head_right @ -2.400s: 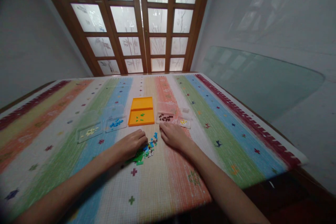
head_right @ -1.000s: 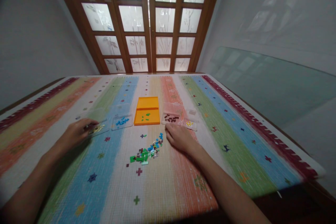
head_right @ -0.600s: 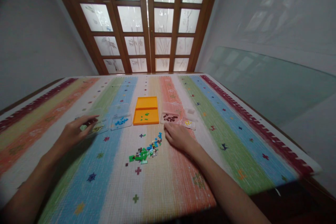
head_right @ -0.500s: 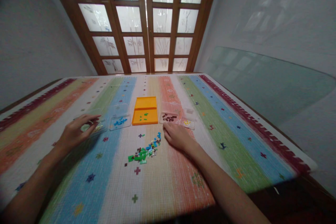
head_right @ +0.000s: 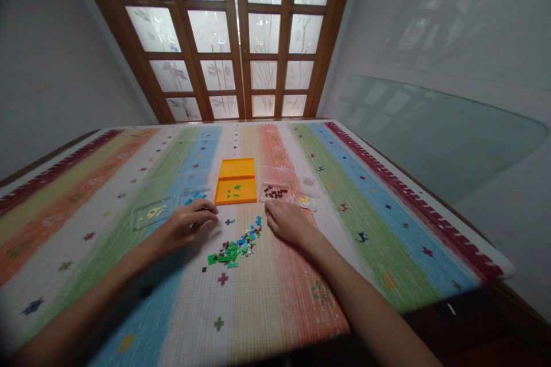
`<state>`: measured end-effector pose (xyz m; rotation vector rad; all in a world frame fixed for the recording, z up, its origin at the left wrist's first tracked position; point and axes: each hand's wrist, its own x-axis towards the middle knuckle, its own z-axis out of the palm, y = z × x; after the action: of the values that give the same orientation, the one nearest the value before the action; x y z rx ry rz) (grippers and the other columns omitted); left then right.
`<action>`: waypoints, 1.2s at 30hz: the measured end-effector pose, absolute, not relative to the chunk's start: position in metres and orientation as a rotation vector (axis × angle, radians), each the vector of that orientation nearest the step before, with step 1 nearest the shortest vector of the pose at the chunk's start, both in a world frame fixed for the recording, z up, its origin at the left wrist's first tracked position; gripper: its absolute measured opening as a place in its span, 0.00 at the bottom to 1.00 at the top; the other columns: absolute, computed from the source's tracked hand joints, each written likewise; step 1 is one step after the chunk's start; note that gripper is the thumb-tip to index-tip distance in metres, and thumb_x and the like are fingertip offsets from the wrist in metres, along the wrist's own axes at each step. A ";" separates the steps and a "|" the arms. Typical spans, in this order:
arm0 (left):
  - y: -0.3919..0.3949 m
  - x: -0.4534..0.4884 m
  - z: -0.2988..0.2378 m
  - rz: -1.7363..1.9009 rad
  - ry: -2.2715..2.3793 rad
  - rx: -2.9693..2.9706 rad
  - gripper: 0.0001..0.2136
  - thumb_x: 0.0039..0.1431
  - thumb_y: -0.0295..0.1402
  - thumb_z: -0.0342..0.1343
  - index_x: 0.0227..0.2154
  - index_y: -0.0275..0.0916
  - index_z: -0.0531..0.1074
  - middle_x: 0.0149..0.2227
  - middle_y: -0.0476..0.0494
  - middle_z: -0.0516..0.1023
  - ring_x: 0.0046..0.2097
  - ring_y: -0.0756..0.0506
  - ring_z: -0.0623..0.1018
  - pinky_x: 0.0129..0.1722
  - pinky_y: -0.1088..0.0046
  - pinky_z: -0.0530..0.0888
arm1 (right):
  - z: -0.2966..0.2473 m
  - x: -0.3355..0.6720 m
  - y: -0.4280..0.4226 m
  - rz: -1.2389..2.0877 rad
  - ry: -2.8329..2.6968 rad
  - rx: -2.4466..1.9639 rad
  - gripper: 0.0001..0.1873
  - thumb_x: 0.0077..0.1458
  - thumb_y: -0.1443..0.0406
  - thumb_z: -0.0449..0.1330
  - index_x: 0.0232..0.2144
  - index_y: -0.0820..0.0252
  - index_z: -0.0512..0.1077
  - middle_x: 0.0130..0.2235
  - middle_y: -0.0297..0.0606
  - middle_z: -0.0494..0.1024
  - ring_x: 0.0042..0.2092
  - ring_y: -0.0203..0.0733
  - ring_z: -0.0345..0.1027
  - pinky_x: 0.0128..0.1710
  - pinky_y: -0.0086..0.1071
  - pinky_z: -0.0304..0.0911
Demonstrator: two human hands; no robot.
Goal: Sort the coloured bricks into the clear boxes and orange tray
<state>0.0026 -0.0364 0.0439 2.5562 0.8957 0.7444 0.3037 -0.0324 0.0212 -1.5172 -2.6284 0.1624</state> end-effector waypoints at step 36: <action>-0.078 -0.003 0.046 0.347 0.989 2.412 0.07 0.65 0.31 0.51 0.38 0.42 0.75 0.39 0.44 0.76 0.41 0.45 0.76 0.44 0.66 0.74 | 0.023 0.302 -0.034 0.141 -2.648 -1.541 0.11 0.67 0.68 0.48 0.44 0.62 0.70 0.45 0.46 0.78 0.43 0.45 0.71 0.41 0.33 0.57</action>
<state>-0.0028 -0.0778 0.0464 2.4116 0.9893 0.3467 0.3025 -0.0336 0.0233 -1.5414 -2.6483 0.1408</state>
